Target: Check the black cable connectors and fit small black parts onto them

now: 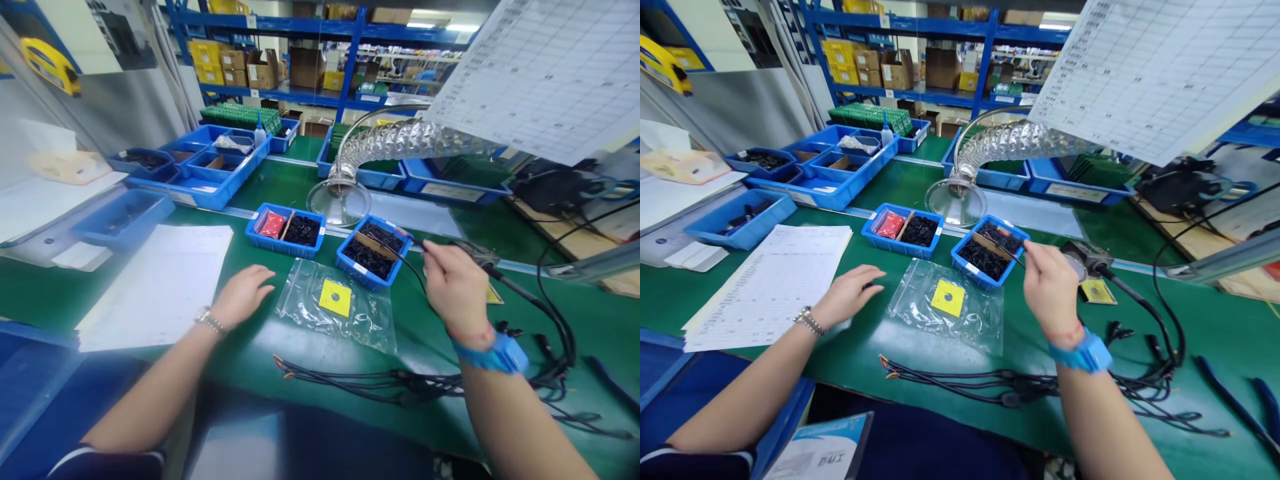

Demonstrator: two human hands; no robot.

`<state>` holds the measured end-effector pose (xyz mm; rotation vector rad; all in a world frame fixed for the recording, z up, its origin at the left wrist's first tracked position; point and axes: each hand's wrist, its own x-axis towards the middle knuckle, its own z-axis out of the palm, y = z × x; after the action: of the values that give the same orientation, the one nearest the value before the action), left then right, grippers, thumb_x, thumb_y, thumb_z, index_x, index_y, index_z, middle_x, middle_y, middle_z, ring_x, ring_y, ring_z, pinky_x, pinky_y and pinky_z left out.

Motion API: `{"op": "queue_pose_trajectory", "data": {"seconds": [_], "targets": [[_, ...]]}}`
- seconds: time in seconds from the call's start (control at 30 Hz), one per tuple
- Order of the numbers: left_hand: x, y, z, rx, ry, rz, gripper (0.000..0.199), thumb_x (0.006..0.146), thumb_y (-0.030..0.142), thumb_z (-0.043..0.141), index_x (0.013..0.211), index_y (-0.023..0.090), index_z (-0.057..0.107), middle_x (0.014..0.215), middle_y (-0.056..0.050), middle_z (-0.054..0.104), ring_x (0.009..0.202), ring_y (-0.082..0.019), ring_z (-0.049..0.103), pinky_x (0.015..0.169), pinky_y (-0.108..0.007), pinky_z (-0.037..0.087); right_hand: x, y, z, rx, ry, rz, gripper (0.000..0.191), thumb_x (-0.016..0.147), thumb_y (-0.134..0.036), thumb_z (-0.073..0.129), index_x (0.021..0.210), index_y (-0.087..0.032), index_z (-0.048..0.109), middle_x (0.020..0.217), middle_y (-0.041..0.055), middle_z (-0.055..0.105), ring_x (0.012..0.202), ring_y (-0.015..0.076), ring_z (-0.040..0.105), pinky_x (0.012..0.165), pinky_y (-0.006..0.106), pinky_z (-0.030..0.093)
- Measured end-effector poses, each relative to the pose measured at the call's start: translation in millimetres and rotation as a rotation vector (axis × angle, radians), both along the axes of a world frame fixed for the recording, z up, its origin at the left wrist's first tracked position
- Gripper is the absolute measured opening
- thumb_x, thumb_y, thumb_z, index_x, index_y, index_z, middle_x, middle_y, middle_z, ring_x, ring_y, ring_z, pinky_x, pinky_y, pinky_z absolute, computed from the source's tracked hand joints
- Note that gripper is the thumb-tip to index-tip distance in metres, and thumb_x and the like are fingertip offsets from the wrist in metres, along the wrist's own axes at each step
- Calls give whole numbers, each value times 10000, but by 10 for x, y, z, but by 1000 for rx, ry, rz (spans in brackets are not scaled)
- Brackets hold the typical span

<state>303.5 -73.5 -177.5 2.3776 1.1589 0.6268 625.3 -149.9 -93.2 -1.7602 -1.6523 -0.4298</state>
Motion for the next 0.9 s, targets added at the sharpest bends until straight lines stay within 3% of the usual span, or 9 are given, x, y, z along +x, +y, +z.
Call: {"op": "queue_pose_trajectory", "data": {"seconds": [0.13, 0.27, 0.37, 0.43, 0.5, 0.63, 0.77, 0.83, 0.9], "targets": [[-216, 171, -261, 93, 323, 95, 264, 791, 209, 416, 963, 130, 601, 990, -114, 578, 874, -243, 534, 804, -369, 420, 433, 384, -294, -171, -175, -77, 285, 772, -140, 400, 944, -85, 620, 816, 137, 601, 796, 238, 545, 728, 371, 448], [-206, 170, -347, 107, 274, 152, 154, 761, 198, 462, 824, 162, 598, 864, -73, 609, 803, -221, 538, 729, -331, 437, 168, 315, -305, -185, -285, -33, 277, 763, -162, 457, 997, -76, 579, 927, 168, 565, 896, 274, 491, 772, 428, 413], [-180, 169, -336, 172, 181, 181, 72, 735, 208, 510, 731, 170, 571, 871, -67, 623, 826, -227, 521, 735, -333, 428, -456, -21, -237, -241, -203, 304, 178, 791, -198, 473, 922, -161, 585, 893, 105, 570, 878, 223, 488, 780, 384, 413], [-176, 166, -326, 189, 87, 206, 73, 736, 222, 515, 740, 170, 566, 883, -69, 629, 843, -220, 524, 739, -321, 426, -889, -262, -324, -553, -122, 678, 127, 798, -199, 479, 865, -199, 587, 797, 48, 572, 793, 165, 505, 730, 305, 430], [-185, 151, -320, 154, -12, 271, 116, 750, 246, 501, 811, 171, 565, 839, -62, 637, 788, -198, 551, 697, -300, 434, -1211, -440, -495, -742, -81, 774, 85, 776, -241, 531, 809, -182, 583, 768, 45, 561, 767, 160, 500, 700, 293, 427], [-221, 111, -325, 29, -201, 365, 273, 758, 278, 494, 1013, 192, 538, 747, -17, 648, 627, -144, 581, 633, -260, 443, -1378, -574, -597, -811, 69, 695, 99, 792, -202, 504, 707, -160, 530, 745, 41, 545, 722, 147, 494, 664, 280, 416], [-229, 104, -352, -148, -437, 345, 252, 743, 312, 508, 939, 175, 589, 750, -24, 638, 613, -129, 599, 623, -244, 468, -1162, -538, -125, -805, 268, 585, 86, 832, -220, 441, 796, -185, 510, 643, -14, 528, 555, 97, 489, 545, 218, 417], [-213, 101, -344, -260, -528, 323, 239, 728, 324, 525, 881, 154, 595, 738, -33, 630, 608, -135, 604, 608, -249, 480, -1042, -453, 56, -636, 181, 483, 105, 832, -227, 439, 838, -190, 536, 705, 14, 556, 631, 119, 525, 597, 237, 430], [-192, 87, -315, -340, -581, 293, 256, 712, 324, 546, 888, 143, 588, 724, -39, 628, 627, -146, 610, 625, -267, 490, -944, -316, 47, -496, 5, 378, 145, 832, -216, 427, 854, -184, 567, 804, 55, 568, 743, 153, 540, 670, 265, 429]]}}
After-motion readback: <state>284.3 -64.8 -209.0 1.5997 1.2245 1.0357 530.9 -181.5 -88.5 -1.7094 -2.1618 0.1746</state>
